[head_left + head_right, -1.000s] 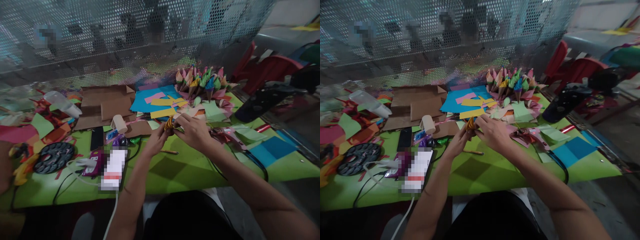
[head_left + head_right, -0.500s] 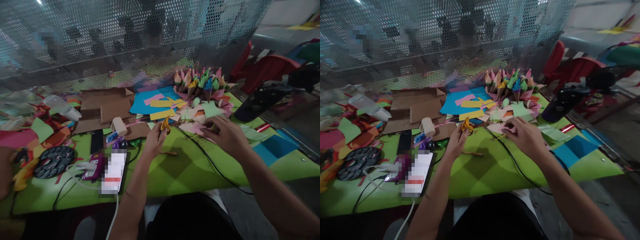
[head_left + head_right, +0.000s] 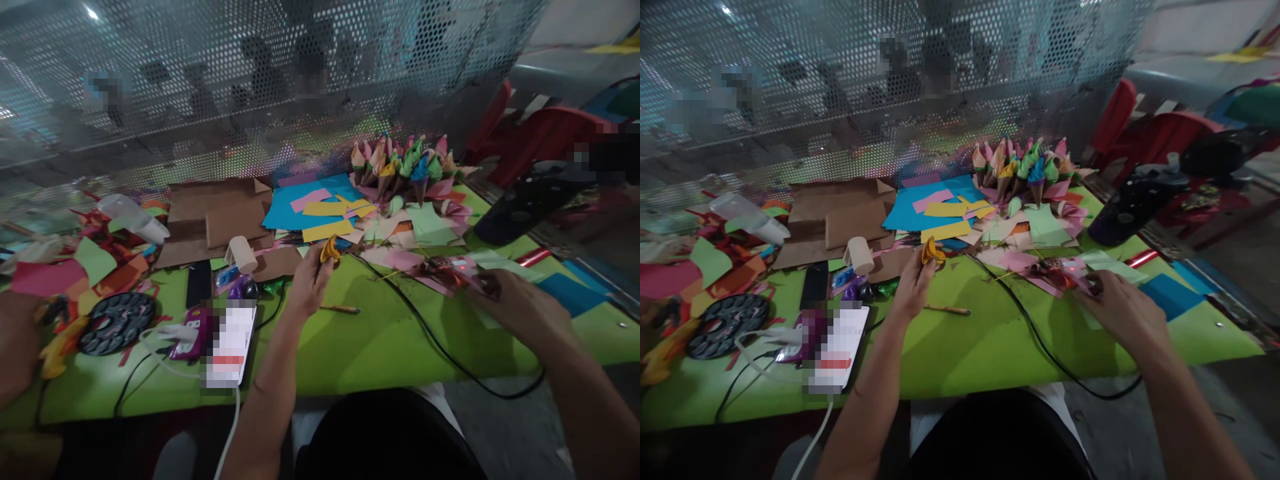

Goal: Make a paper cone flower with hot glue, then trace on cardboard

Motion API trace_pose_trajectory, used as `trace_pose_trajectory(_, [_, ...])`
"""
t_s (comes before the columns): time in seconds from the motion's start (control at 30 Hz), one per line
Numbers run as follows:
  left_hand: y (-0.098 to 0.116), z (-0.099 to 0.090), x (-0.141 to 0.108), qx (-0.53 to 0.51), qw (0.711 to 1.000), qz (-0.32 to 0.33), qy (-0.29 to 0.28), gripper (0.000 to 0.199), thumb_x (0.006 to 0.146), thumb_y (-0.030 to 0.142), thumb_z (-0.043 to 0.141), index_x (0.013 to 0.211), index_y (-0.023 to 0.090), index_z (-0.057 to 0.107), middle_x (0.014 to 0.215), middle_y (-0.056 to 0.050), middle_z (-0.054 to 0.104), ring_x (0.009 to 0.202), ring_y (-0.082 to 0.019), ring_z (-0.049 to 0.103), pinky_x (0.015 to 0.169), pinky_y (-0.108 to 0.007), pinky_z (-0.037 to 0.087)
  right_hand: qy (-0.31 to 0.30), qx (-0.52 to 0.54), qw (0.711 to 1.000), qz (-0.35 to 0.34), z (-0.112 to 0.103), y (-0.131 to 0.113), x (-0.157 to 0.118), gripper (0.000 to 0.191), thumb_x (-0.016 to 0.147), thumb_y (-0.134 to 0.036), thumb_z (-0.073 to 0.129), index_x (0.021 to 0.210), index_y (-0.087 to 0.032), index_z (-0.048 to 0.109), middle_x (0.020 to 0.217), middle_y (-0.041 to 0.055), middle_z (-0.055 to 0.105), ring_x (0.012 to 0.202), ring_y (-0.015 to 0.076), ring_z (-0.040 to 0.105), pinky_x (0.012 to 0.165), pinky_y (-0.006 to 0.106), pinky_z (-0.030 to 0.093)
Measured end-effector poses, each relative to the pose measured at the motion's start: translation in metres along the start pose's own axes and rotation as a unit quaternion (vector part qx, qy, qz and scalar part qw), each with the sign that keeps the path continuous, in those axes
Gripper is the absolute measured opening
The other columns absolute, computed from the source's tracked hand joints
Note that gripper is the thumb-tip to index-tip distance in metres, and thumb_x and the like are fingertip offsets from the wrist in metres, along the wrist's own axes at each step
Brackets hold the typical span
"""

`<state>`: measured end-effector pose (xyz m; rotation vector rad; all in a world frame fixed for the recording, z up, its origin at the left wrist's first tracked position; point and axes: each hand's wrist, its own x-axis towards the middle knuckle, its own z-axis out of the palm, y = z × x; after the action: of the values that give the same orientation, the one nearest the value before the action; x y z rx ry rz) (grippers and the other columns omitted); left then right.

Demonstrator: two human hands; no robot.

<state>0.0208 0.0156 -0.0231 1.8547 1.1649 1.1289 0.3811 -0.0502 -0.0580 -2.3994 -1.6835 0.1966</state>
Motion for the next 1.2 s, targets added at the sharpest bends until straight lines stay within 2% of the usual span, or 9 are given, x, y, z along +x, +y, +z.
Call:
trace_pose_trajectory(0.13, [0.003,-0.001,0.0,-0.002,1.0,0.005,-0.001,0.04,0.099,0.047,0.042,0.126,0.022,0.056,0.117,-0.009,0.063,0.102,-0.02,0.062,0.092,-0.033,0.048,-0.029,0.051,0.998,-0.024,-0.008,0.003,0.007,0.031,0.078,-0.056,0.057,0.088,-0.026,0.062,0.096,0.0189,0.072,0.081,0.0377,0.067,0.063,0.043,0.046])
trace_pose_trajectory(0.3, [0.006,-0.002,-0.001,-0.003,1.0,0.01,0.005,0.039,0.099,0.047,0.042,0.125,0.022,0.056,0.114,-0.008,0.064,0.097,-0.019,0.063,0.09,-0.032,0.049,-0.014,0.195,0.981,0.024,-0.017,-0.001,0.01,0.021,0.071,-0.048,0.064,0.076,-0.028,0.06,0.073,0.0091,0.067,0.069,0.0314,0.061,0.064,0.043,0.044])
trace_pose_trajectory(0.37, [0.007,-0.003,-0.001,-0.002,1.0,0.016,0.008,0.039,0.099,0.047,0.042,0.124,0.022,0.056,0.114,-0.008,0.064,0.096,-0.018,0.063,0.089,-0.032,0.05,-0.016,0.302,0.952,0.052,-0.024,-0.01,0.005,0.023,0.065,-0.044,0.069,0.079,-0.028,0.06,0.067,0.0054,0.062,0.064,0.0277,0.058,0.063,0.042,0.044])
trace_pose_trajectory(0.5, [0.005,-0.003,-0.002,0.008,1.0,0.017,0.006,0.04,0.099,0.049,0.042,0.126,0.023,0.056,0.115,-0.008,0.063,0.098,-0.019,0.062,0.089,-0.032,0.051,-0.041,0.545,0.835,0.063,-0.04,-0.035,-0.007,0.034,0.054,-0.028,0.079,0.081,-0.028,0.059,0.066,0.0001,0.058,0.059,0.02,0.054,0.058,0.035,0.043])
trace_pose_trajectory(0.67, [0.0,-0.001,-0.003,-0.012,1.0,0.014,-0.002,0.041,0.099,0.049,0.043,0.129,0.023,0.054,0.122,-0.009,0.061,0.103,-0.019,0.062,0.093,-0.033,0.051,-0.149,0.614,0.775,0.029,-0.043,-0.06,-0.012,0.029,0.056,-0.032,0.082,0.08,-0.022,0.07,0.067,0.0054,0.063,0.055,0.0178,0.051,0.049,0.032,0.037])
trace_pose_trajectory(0.8, [0.0,-0.003,-0.003,0.004,1.0,0.018,-0.002,0.039,0.099,0.048,0.043,0.128,0.025,0.055,0.122,-0.009,0.062,0.104,-0.02,0.061,0.093,-0.035,0.052,-0.163,0.612,0.774,0.003,-0.04,-0.077,-0.01,0.034,0.056,-0.032,0.084,0.086,-0.023,0.072,0.078,0.0048,0.069,0.062,0.0179,0.057,0.052,0.029,0.043])
trace_pose_trajectory(0.93, [0.002,-0.005,-0.002,0.019,0.999,0.03,0.014,0.038,0.098,0.047,0.044,0.126,0.024,0.057,0.119,-0.009,0.062,0.104,-0.02,0.06,0.094,-0.035,0.051,-0.176,0.617,0.767,-0.008,-0.043,-0.086,-0.01,0.046,0.056,-0.03,0.085,0.099,-0.027,0.071,0.1,0.0046,0.074,0.08,0.0207,0.065,0.067,0.03,0.052])
trace_pose_trajectory(1.0, [0.003,-0.005,-0.002,0.005,0.999,0.029,0.015,0.038,0.098,0.047,0.045,0.125,0.024,0.057,0.119,-0.009,0.063,0.103,-0.02,0.061,0.092,-0.035,0.052,-0.168,0.62,0.767,-0.001,-0.046,-0.085,-0.01,0.048,0.054,-0.03,0.085,0.099,-0.026,0.07,0.097,0.0046,0.074,0.08,0.021,0.067,0.068,0.03,0.053])
trace_pose_trajectory(1.2, [0.002,0.0,0.0,-0.068,0.998,-0.007,-0.005,0.041,0.096,0.05,0.046,0.123,0.023,0.058,0.118,-0.008,0.064,0.104,-0.02,0.062,0.089,-0.033,0.054,-0.128,0.601,0.789,0.012,-0.053,-0.072,-0.006,0.041,0.05,-0.028,0.081,0.088,-0.021,0.067,0.077,0.004,0.07,0.065,0.0179,0.061,0.054,0.028,0.044])
